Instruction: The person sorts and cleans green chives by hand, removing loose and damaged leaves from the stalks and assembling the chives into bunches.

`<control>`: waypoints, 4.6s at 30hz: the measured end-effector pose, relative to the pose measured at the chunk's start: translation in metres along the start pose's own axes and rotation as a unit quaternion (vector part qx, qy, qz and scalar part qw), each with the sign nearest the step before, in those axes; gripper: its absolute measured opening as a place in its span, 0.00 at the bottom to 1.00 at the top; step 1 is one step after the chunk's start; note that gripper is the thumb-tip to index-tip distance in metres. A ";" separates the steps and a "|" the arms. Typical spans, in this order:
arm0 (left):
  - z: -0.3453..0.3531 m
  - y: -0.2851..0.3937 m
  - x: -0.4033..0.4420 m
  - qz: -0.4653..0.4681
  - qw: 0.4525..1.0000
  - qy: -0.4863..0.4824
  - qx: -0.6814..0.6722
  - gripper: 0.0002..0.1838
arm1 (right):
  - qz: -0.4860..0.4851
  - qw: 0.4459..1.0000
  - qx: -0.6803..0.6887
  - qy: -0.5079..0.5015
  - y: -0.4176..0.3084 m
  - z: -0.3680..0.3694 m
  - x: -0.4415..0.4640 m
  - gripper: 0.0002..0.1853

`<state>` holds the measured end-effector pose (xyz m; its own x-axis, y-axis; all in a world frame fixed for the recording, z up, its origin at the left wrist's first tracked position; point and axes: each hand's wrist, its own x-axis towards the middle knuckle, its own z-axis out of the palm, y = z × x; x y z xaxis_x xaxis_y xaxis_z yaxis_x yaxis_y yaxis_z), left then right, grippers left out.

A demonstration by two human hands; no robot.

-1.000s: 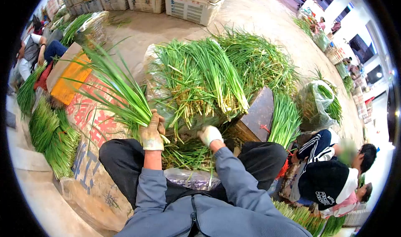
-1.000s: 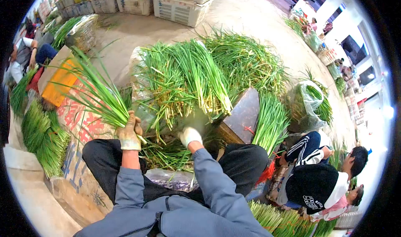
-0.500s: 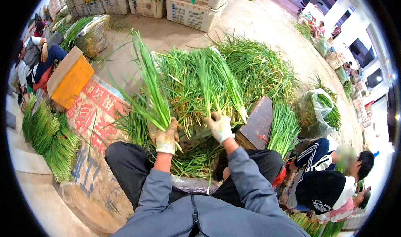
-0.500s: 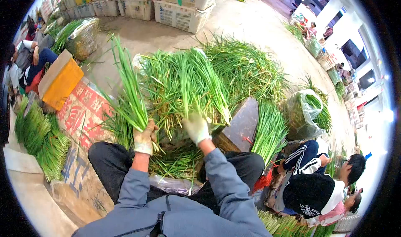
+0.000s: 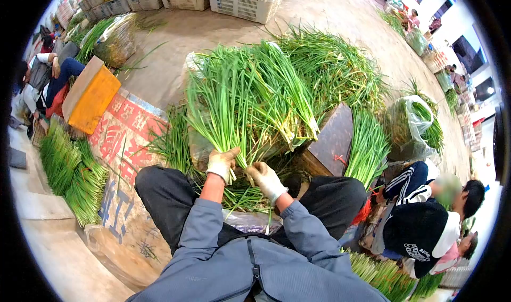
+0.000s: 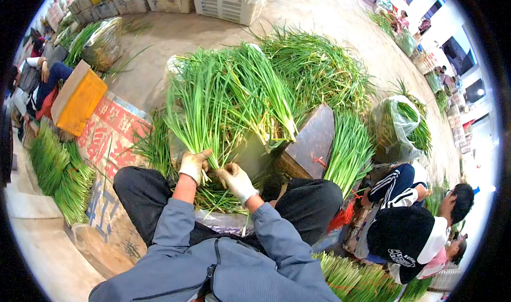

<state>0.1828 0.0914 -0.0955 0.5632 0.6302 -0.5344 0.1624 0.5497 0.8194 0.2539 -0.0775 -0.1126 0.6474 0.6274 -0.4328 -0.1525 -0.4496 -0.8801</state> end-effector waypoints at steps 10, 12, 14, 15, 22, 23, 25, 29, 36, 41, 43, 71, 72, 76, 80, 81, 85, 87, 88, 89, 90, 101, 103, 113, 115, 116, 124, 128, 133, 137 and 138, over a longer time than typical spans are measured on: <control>-0.015 0.003 -0.006 0.056 0.989 0.073 -0.119 0.20 | -0.023 0.900 0.436 -0.006 -0.017 0.000 0.023 0.15; -0.024 0.010 0.006 0.015 0.967 0.133 -0.218 0.20 | -0.009 0.872 0.490 0.008 -0.029 -0.007 0.001 0.12; -0.037 0.017 0.012 0.012 0.961 0.162 -0.223 0.13 | -0.056 0.858 0.510 -0.019 -0.010 -0.014 -0.012 0.12; -0.043 0.016 0.022 0.011 0.960 0.182 -0.211 0.15 | -0.042 0.864 0.501 -0.006 -0.002 -0.018 -0.017 0.12; -0.054 0.048 0.003 0.067 0.946 0.194 -0.252 0.09 | 0.056 0.920 -0.325 -0.213 0.043 -0.019 -0.054 0.15; -0.055 0.046 0.002 0.067 0.945 0.194 -0.255 0.09 | 0.041 0.895 -0.368 -0.248 0.051 -0.010 -0.052 0.16; -0.059 0.037 0.002 0.056 0.958 0.097 -0.263 0.11 | 0.071 0.985 -0.025 -0.154 0.036 -0.002 -0.049 0.17; -0.062 0.033 -0.009 0.031 0.964 -0.044 -0.260 0.16 | 0.053 0.910 0.358 -0.202 -0.009 0.006 -0.024 0.28; -0.078 0.008 -0.004 -0.041 0.963 -0.174 -0.204 0.25 | 0.017 0.944 0.253 -0.213 -0.071 0.037 -0.002 0.29; -0.079 0.011 -0.010 0.039 0.979 -0.021 -0.201 0.13 | -0.025 0.867 0.476 -0.145 -0.049 0.026 -0.004 0.12; -0.089 0.006 0.005 -0.031 0.916 -0.066 -0.395 0.15 | -0.029 0.842 0.499 -0.203 -0.062 0.015 -0.030 0.13; -0.045 -0.034 0.009 -0.031 0.995 0.005 -0.099 0.13 | 0.138 0.897 0.395 -0.142 -0.037 0.013 -0.007 0.12; -0.037 -0.037 0.004 -0.030 0.987 -0.022 -0.157 0.13 | 0.145 0.891 0.401 -0.154 -0.037 0.016 -0.010 0.13; -0.026 -0.046 0.001 -0.046 0.974 -0.094 -0.201 0.13 | 0.129 0.925 0.307 -0.182 -0.031 0.026 -0.013 0.15; -0.024 -0.054 0.008 0.005 0.993 -0.024 -0.117 0.12 | -0.047 0.993 -0.101 -0.035 -0.051 0.028 -0.017 0.17; -0.023 -0.049 0.002 0.003 0.993 -0.027 -0.114 0.12 | -0.120 0.981 -0.148 0.041 -0.044 0.032 -0.014 0.16; -0.016 -0.024 -0.016 0.045 0.995 -0.025 -0.088 0.12 | -0.142 0.982 -0.106 0.070 -0.031 0.033 -0.003 0.12; -0.012 -0.028 -0.015 0.108 0.984 -0.025 -0.137 0.13 | -0.188 0.968 -0.135 0.099 -0.027 0.033 -0.001 0.11; -0.012 -0.029 -0.011 0.091 0.990 0.024 -0.109 0.14 | -0.195 0.968 -0.105 0.115 -0.026 0.034 0.000 0.11; -0.016 -0.032 -0.005 0.104 0.988 0.003 -0.112 0.14 | -0.195 0.968 -0.105 0.119 -0.023 0.031 0.000 0.11; -0.014 -0.021 -0.009 0.121 0.977 0.006 -0.176 0.14 | -0.161 0.969 -0.127 0.137 -0.028 0.028 -0.005 0.12; -0.045 0.039 -0.015 0.089 0.918 0.024 -0.385 0.13 | -0.090 0.899 -0.389 0.179 -0.013 -0.072 0.026 0.18; -0.058 0.020 0.006 0.097 0.905 -0.088 -0.405 0.13 | -0.125 0.847 -0.493 0.156 -0.067 -0.098 0.037 0.13; -0.043 0.030 -0.011 0.029 0.964 -0.026 -0.263 0.05 | 0.066 0.904 -0.353 0.231 -0.073 -0.248 0.175 0.56; -0.038 0.029 -0.007 -0.006 0.961 0.002 -0.277 0.07 | 0.080 0.905 -0.351 0.227 -0.048 -0.261 0.203 0.63; -0.032 0.034 -0.011 0.013 0.965 0.003 -0.261 0.07 | 0.103 0.908 -0.352 0.202 -0.048 -0.260 0.206 0.65; -0.008 0.027 0.002 0.039 0.975 0.015 -0.219 0.14 | 0.135 0.939 -0.284 0.136 -0.009 -0.240 0.223 0.58; 0.004 0.026 0.001 0.060 0.973 -0.012 -0.221 0.15 | 0.116 0.937 -0.224 0.240 -0.013 -0.214 0.222 0.46; -0.006 0.021 -0.004 0.064 0.971 -0.036 -0.226 0.13 | 0.111 0.915 -0.249 0.297 -0.029 -0.154 0.180 0.39; -0.015 0.025 -0.016 0.068 0.980 0.037 -0.185 0.12 | 0.081 0.952 -0.190 0.224 -0.039 -0.130 0.164 0.58; -0.019 0.023 -0.019 0.098 0.978 0.040 -0.179 0.12 | 0.068 0.959 -0.195 0.194 -0.040 -0.129 0.165 0.62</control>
<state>0.1606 0.1026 -0.0705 0.4872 0.7762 -0.4001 -0.2450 0.5613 0.7905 0.4628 -0.0380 -0.1236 0.8816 0.2974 -0.3666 -0.0133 -0.7608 -0.6489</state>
